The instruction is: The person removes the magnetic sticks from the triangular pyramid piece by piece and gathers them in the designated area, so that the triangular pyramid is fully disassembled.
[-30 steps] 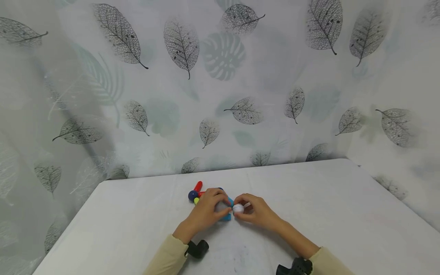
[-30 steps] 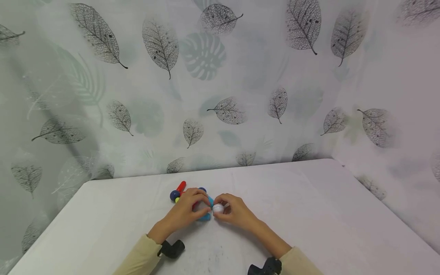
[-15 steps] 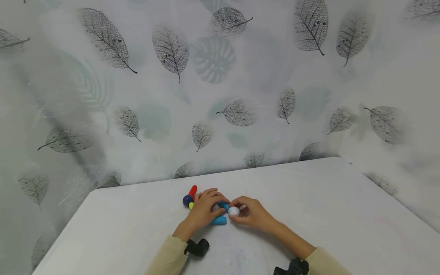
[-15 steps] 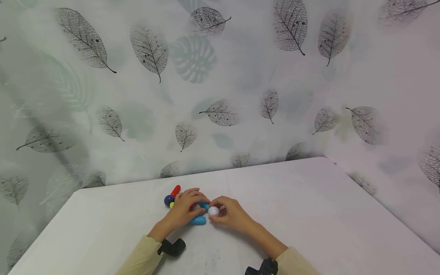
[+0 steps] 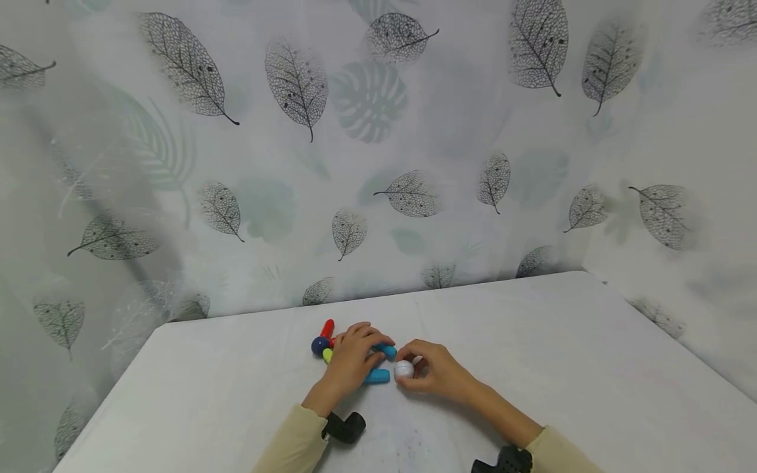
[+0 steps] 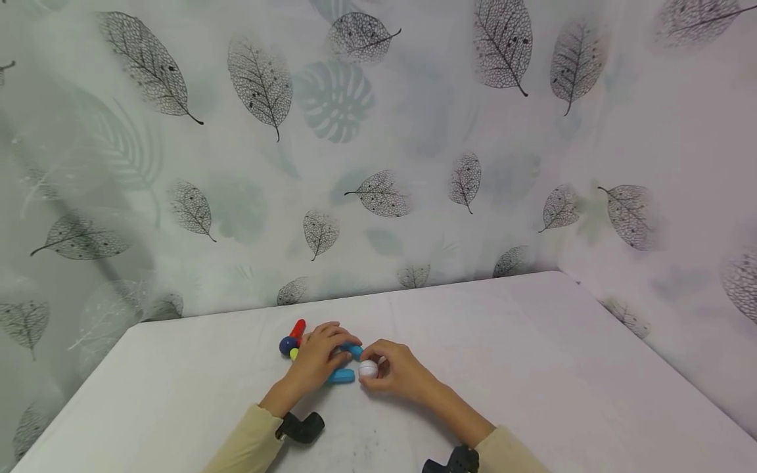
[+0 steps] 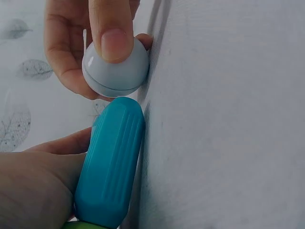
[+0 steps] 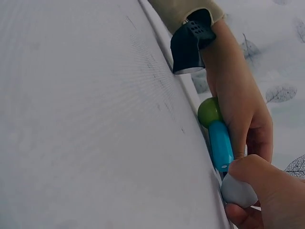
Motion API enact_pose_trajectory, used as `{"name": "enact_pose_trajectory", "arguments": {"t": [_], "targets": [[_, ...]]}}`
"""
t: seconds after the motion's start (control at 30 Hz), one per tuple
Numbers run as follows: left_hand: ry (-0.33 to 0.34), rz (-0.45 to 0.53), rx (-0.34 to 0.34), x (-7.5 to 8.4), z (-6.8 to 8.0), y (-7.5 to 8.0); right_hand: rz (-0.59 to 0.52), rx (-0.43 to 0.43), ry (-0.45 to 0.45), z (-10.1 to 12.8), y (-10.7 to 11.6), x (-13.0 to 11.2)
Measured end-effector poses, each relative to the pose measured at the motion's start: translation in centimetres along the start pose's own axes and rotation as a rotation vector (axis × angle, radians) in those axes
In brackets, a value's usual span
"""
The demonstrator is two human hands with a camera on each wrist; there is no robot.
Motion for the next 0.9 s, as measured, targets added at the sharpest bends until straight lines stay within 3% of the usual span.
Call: {"name": "enact_pose_trajectory", "arguments": {"t": [0.2, 0.6, 0.9], "targets": [[0.019, 0.009, 0.014, -0.3, -0.1, -0.1, -0.002, 0.008, -0.026, -0.1, 0.0, 0.2], [0.024, 0.007, 0.017, -0.1, 0.1, 0.0, 0.059, 0.062, -0.165, -0.1, 1.5, 1.6], [0.027, 0.008, 0.014, -0.4, 0.0, 0.0, 0.152, 0.148, -0.156, -0.7, 3.0, 3.6]]}}
Point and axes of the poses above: each hand's wrist, its own z-axis away from the middle knuckle, its own y-axis out of the back of the hand, x = y × z, the point moved 4 cm from there along -z, towards the middle knuckle, and after that the axes turned 5 degrees about z, right-handed, at the moved point
